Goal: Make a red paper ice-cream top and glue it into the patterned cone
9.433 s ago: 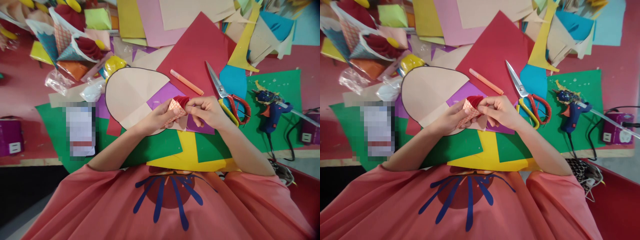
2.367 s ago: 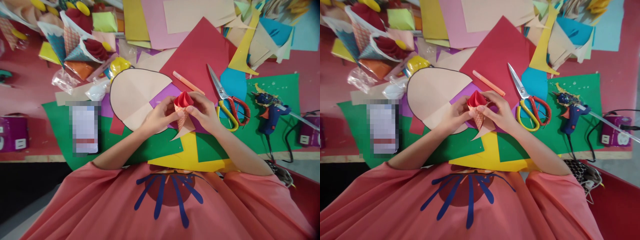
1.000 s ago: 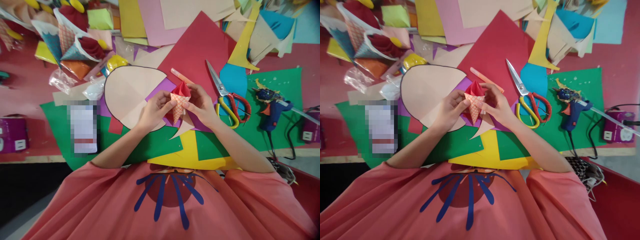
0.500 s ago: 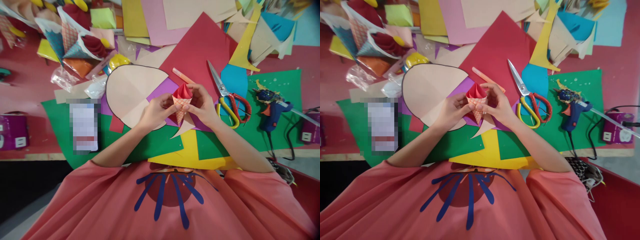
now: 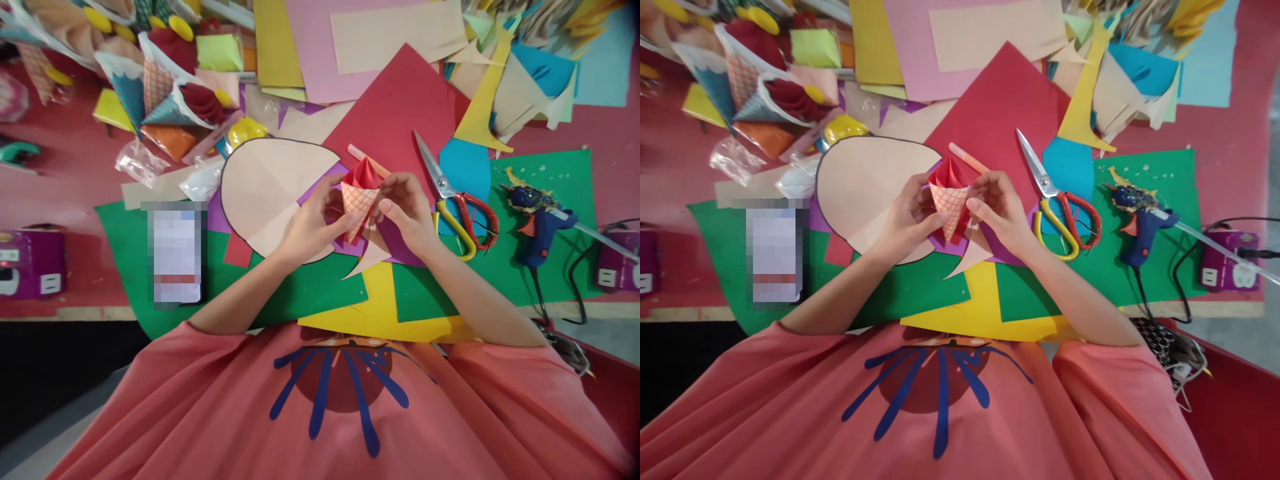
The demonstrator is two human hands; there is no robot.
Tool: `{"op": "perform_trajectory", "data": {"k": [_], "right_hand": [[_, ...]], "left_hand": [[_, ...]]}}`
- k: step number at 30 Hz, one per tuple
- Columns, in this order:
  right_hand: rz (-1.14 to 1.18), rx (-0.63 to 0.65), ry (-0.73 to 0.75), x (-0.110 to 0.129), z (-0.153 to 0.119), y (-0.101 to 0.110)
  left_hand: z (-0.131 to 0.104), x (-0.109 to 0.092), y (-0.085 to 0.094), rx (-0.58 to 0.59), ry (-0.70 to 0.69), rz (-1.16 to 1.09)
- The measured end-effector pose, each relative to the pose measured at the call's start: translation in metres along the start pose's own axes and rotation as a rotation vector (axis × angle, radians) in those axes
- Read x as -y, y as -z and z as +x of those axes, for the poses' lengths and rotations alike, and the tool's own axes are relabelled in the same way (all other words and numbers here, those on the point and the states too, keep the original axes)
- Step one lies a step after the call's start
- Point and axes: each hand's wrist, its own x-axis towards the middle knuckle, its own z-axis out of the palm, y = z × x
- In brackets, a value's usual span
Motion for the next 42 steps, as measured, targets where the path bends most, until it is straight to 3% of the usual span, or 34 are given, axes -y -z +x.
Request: {"op": "perform_trajectory", "data": {"k": [8,11,13,15,19,22,24,28,32,36,42], "right_hand": [[-0.026,0.035,0.000,0.003,-0.001,0.000],[0.020,0.021,-0.011,0.000,0.000,0.000],[0.036,-0.010,-0.002,-0.003,0.001,0.001],[0.029,-0.032,0.010,-0.004,0.002,0.001],[-0.019,-0.040,0.011,-0.004,0.003,0.001],[-0.030,-0.055,0.020,-0.002,0.003,0.000],[-0.037,-0.075,0.021,-0.002,0.003,0.000],[-0.052,-0.095,-0.019,-0.004,0.004,0.001],[-0.055,-0.065,-0.077,-0.005,0.003,0.001],[-0.088,-0.094,-0.082,-0.002,0.001,0.001],[-0.170,-0.120,-0.035,0.004,-0.001,-0.001]], "left_hand": [[0.000,-0.001,-0.001,0.075,-0.046,0.236],[0.005,-0.013,0.019,0.041,-0.136,0.467],[0.009,-0.016,0.035,-0.103,-0.168,0.759],[0.012,-0.012,0.045,-0.121,-0.094,0.944],[0.011,0.001,0.033,0.001,-0.067,0.878],[0.014,-0.001,0.023,0.108,-0.111,0.808],[0.020,-0.006,0.030,0.010,-0.126,0.813],[0.032,-0.005,0.071,-0.273,-0.050,0.895],[0.042,0.012,0.103,-0.380,0.116,0.900],[0.050,0.024,0.109,-0.523,0.121,0.925],[0.053,0.019,0.105,-0.491,0.147,0.987]]}}
